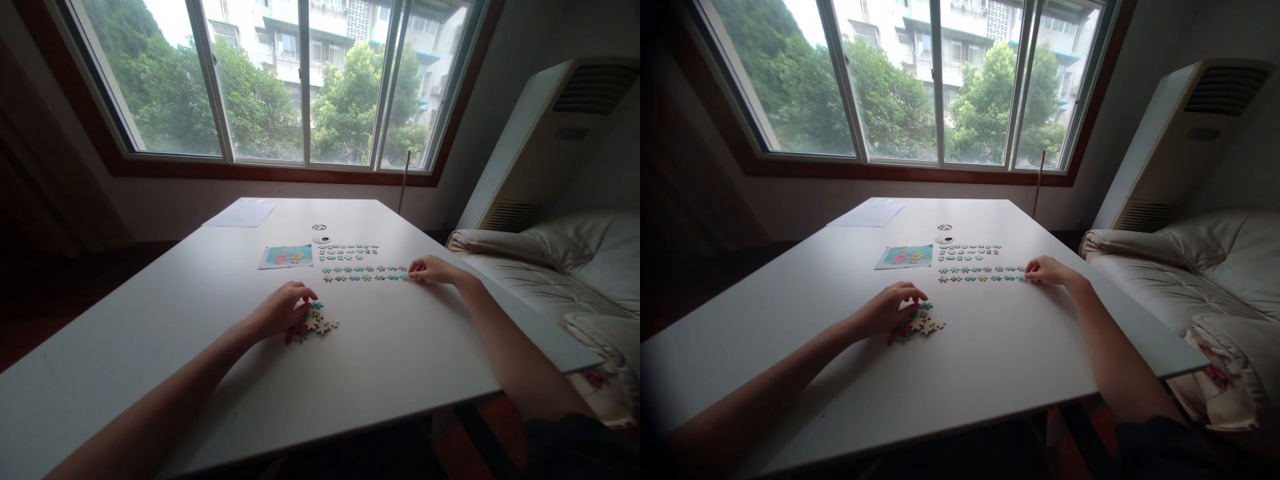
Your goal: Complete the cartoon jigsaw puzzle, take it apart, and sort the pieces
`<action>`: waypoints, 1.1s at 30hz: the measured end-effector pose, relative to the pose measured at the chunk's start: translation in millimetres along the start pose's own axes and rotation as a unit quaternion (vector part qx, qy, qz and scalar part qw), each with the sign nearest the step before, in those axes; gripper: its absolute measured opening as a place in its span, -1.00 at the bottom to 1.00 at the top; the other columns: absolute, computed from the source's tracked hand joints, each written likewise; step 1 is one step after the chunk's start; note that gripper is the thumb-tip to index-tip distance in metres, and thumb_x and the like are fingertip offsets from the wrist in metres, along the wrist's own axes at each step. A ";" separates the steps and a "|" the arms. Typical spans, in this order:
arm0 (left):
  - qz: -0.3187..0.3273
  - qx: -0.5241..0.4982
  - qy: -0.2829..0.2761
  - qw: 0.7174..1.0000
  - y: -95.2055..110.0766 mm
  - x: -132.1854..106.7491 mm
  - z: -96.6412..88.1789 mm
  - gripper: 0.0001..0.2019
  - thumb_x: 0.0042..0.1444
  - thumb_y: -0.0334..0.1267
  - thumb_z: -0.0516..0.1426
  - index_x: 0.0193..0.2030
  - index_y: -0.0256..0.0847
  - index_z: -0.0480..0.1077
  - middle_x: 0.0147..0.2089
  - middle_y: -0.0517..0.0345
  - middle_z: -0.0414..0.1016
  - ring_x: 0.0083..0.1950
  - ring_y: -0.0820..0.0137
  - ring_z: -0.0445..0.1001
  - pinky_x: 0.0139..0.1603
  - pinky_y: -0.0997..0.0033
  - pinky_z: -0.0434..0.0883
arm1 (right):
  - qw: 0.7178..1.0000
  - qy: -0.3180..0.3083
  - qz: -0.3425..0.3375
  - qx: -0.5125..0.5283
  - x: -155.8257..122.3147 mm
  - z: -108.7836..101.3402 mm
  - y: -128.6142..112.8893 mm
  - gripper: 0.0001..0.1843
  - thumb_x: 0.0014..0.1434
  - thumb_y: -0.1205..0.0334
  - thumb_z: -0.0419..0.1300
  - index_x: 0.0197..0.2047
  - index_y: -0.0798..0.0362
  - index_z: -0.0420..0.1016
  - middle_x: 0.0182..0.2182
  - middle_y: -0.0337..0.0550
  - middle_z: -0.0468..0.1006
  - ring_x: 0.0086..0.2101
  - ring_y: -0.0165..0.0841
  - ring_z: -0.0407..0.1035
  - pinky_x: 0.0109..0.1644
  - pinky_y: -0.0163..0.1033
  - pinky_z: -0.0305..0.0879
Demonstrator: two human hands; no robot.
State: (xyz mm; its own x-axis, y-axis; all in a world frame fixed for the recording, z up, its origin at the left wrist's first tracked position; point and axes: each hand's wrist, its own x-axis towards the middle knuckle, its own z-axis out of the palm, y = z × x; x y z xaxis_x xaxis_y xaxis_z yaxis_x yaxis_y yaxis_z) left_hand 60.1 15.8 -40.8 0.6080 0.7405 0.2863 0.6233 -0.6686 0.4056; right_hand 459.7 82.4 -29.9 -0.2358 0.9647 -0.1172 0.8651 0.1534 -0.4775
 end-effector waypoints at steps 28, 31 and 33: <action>-0.085 -0.046 0.003 0.995 -0.5 7.1 4.8 -0.87 -0.14 -0.35 0.08 -0.41 -0.25 0.43 -0.41 0.14 0.39 -0.39 0.42 0.33 -0.33 0.46 0.29 | 0.917 0.126 -0.363 -0.110 -20.3 87.2 -136.8 -0.89 0.06 0.30 0.10 -0.39 0.04 0.46 -0.52 -0.27 0.48 -0.55 -0.53 0.29 -0.42 -0.41 0.16; -0.098 -0.075 0.011 0.992 2.4 6.5 3.7 -0.88 -0.14 -0.34 0.07 -0.43 -0.25 0.41 -0.43 0.17 0.43 -0.39 0.42 0.34 -0.34 0.46 0.28 | 0.904 0.170 -0.380 -0.097 -26.0 98.2 -147.0 -0.89 0.07 0.30 0.09 -0.37 0.03 0.45 -0.48 -0.26 0.49 -0.54 -0.53 0.29 -0.40 -0.41 0.17; -0.099 -0.104 0.022 0.989 5.3 6.9 3.2 -0.89 -0.11 -0.32 0.08 -0.44 -0.26 0.40 -0.45 0.18 0.44 -0.41 0.43 0.34 -0.37 0.48 0.28 | 0.900 0.201 -0.377 -0.088 -28.2 103.2 -150.3 -0.88 0.08 0.29 0.09 -0.35 0.03 0.45 -0.46 -0.25 0.49 -0.53 -0.52 0.30 -0.40 -0.40 0.17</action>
State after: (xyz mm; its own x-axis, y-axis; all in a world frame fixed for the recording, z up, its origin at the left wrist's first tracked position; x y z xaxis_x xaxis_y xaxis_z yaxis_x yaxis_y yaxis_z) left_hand 69.2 17.1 -39.5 0.4599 0.8605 0.2194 0.6105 -0.4858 0.6256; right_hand 290.7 10.0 -44.6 -0.6365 0.5658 0.5241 0.5917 0.7941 -0.1388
